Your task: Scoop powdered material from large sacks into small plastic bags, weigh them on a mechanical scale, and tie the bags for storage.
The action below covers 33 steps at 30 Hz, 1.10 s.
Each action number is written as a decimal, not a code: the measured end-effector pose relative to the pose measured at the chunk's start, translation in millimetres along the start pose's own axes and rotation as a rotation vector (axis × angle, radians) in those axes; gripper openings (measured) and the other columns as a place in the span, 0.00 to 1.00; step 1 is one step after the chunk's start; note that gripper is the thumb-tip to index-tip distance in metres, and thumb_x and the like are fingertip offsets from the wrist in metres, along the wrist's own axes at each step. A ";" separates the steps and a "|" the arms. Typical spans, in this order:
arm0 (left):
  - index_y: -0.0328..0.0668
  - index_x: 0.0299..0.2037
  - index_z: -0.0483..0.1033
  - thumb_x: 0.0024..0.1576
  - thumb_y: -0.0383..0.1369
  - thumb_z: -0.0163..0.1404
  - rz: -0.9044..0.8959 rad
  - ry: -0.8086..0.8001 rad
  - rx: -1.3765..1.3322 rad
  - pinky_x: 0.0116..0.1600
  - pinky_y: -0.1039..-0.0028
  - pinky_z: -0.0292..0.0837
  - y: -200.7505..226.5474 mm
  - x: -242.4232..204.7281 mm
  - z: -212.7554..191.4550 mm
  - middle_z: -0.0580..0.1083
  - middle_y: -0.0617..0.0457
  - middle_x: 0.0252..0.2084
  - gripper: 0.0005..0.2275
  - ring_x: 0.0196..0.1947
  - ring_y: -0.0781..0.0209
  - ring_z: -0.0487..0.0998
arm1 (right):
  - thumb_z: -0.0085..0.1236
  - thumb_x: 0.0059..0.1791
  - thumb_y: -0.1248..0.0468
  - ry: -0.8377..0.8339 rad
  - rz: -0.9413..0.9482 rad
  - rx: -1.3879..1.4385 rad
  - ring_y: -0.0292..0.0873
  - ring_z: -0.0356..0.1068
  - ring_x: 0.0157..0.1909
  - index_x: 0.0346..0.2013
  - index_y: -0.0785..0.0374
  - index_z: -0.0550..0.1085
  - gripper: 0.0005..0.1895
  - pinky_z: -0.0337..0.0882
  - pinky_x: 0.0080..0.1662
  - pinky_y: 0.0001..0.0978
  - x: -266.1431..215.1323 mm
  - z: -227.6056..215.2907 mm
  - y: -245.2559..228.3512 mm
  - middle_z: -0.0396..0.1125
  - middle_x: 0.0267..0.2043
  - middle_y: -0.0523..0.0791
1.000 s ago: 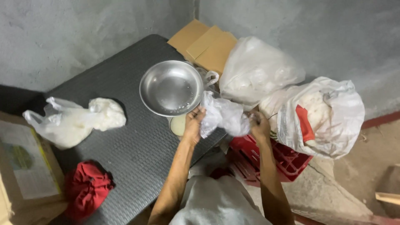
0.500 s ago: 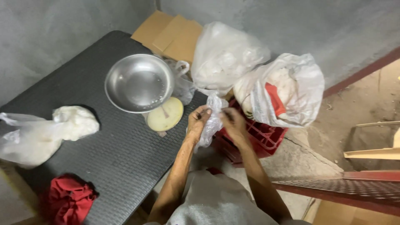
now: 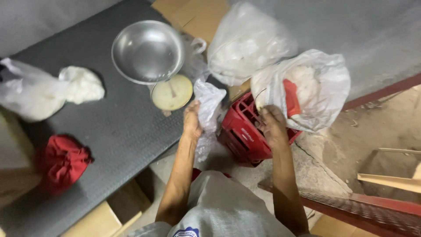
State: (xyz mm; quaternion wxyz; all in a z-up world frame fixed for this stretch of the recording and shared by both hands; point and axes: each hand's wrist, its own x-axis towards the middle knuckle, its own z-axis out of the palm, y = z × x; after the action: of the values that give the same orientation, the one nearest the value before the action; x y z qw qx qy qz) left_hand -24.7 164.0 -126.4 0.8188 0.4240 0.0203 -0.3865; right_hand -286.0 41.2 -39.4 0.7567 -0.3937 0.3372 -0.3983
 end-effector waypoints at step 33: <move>0.30 0.55 0.78 0.66 0.35 0.51 0.063 0.096 0.304 0.44 0.68 0.72 -61.6 -63.5 5.5 0.78 0.48 0.43 0.14 0.38 0.60 0.75 | 0.61 0.49 0.76 -0.188 -0.425 -0.478 0.35 0.71 0.37 0.43 0.65 0.74 0.09 0.74 0.40 0.26 -28.3 6.9 33.7 0.72 0.37 0.41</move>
State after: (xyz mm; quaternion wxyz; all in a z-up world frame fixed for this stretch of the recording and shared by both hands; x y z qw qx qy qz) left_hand -110.8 178.2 -141.8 0.7550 0.5614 -0.0127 -0.3387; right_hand -281.8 80.6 -59.8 0.5707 -0.6565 0.2602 -0.4189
